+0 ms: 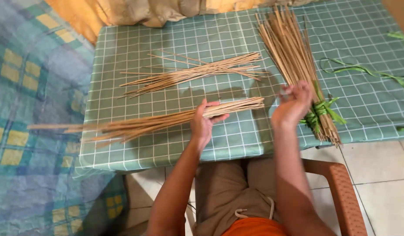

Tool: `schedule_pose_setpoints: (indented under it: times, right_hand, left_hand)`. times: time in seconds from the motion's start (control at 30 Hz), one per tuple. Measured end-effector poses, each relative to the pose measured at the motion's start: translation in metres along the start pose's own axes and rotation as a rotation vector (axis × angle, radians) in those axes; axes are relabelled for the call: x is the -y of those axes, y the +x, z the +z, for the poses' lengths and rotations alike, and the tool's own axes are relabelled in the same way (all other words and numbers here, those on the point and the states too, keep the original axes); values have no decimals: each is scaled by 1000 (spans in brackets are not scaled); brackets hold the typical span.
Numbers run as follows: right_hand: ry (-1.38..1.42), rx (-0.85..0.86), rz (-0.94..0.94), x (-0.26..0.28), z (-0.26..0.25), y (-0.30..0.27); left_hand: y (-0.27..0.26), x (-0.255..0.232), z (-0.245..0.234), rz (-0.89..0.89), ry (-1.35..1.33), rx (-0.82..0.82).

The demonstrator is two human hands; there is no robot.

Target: Gathering thin wooden sticks and tying them into small bundles using green plastic strips on a table.

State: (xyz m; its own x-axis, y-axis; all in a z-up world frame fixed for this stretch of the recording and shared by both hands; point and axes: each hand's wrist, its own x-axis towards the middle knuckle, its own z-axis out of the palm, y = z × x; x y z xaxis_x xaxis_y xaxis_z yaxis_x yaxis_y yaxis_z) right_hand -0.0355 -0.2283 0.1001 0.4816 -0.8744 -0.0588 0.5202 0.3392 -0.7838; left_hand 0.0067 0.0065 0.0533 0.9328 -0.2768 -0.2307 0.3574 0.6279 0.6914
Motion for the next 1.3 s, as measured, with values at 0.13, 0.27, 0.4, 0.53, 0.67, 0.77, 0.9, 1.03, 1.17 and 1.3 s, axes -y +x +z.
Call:
schedule_pose_setpoints:
  times: [0.13, 0.27, 0.4, 0.53, 0.67, 0.77, 0.9, 1.03, 1.17, 1.3]
  right_hand:
    - [-225, 180, -244, 10, 29, 28]
    - [-896, 715, -706, -37, 39, 86]
    - [-1503, 1018, -886, -35, 67, 65]
    - [-1721, 996, -1004, -80, 55, 85]
    - [-1618, 910, -1124, -99, 42, 102]
    - [-1483, 909, -1065, -74, 35, 94]
    - [-1181, 953, -795, -30, 25, 76]
    - [-1094, 928, -686, 5, 17, 40]
    - [-1027, 960, -633, 19, 9, 12]
    - [-1076, 1084, -724, 15, 7, -13]
  left_hand:
    - [4, 12, -3, -37, 13, 56]
    - [4, 13, -9, -72, 48, 102]
    - [8, 12, -10, -60, 44, 96]
    - [4, 5, -9, -67, 52, 72]
    - [12, 2, -12, -29, 61, 74]
    - [13, 2, -14, -21, 59, 79]
    - [13, 4, -14, -3, 83, 84]
    - [0, -5, -3, -4, 96, 102]
    - [-10, -16, 8, 4, 116, 139]
    - [-21, -26, 17, 40, 131, 159]
